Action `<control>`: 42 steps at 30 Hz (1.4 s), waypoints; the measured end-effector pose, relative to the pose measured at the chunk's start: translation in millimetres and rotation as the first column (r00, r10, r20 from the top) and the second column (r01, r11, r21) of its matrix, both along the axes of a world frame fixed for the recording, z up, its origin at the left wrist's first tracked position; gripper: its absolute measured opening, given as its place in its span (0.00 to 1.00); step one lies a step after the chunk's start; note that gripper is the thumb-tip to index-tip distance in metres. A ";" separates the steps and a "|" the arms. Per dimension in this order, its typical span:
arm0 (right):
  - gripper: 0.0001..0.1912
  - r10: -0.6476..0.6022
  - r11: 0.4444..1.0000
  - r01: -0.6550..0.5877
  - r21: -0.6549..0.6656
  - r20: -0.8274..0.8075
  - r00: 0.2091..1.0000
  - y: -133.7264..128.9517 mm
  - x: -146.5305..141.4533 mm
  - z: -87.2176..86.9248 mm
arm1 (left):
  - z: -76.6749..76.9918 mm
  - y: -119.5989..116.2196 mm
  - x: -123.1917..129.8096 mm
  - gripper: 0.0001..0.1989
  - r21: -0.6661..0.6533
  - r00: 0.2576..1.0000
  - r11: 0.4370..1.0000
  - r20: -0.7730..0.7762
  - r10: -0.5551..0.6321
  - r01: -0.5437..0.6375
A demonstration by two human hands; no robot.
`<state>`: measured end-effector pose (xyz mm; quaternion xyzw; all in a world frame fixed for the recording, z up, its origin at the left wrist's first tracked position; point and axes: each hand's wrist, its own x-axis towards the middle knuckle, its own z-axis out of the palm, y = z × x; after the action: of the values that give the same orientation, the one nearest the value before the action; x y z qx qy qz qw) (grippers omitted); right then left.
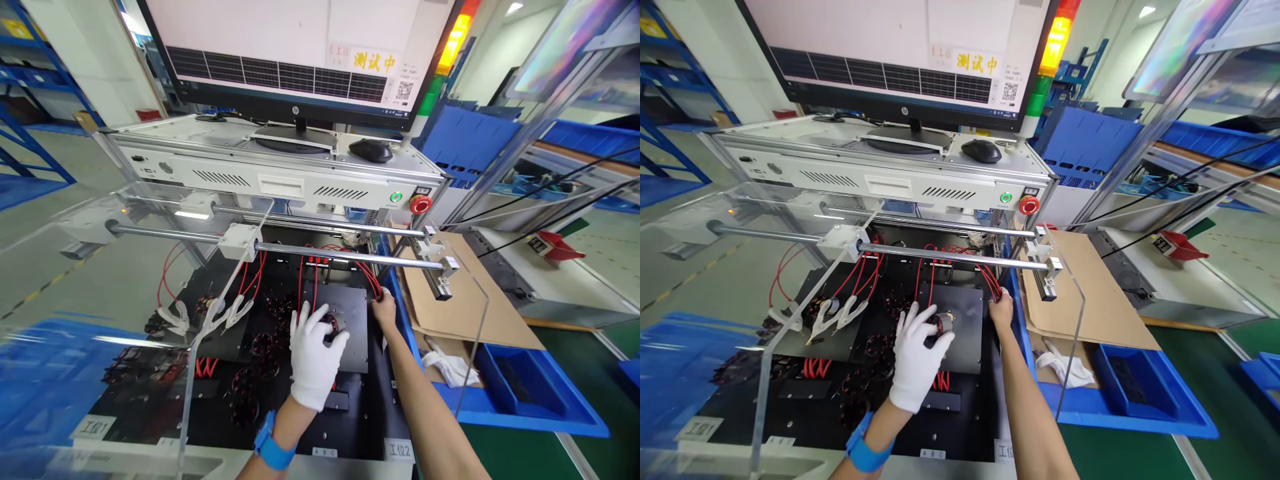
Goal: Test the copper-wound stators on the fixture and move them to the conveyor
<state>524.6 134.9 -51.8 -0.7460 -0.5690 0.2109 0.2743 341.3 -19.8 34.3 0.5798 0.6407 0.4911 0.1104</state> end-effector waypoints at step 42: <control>0.22 0.007 0.909 -0.350 -0.226 -0.832 0.554 -68.8 -39.7 83.3 | -50.2 30.8 -5.3 0.04 0.132 0.805 0.900 -0.514 -0.295 0.415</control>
<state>484.9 66.0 31.5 -0.5378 -0.4021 0.6597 0.3374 336.0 11.0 -15.8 0.8026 0.4633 0.3744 -0.0323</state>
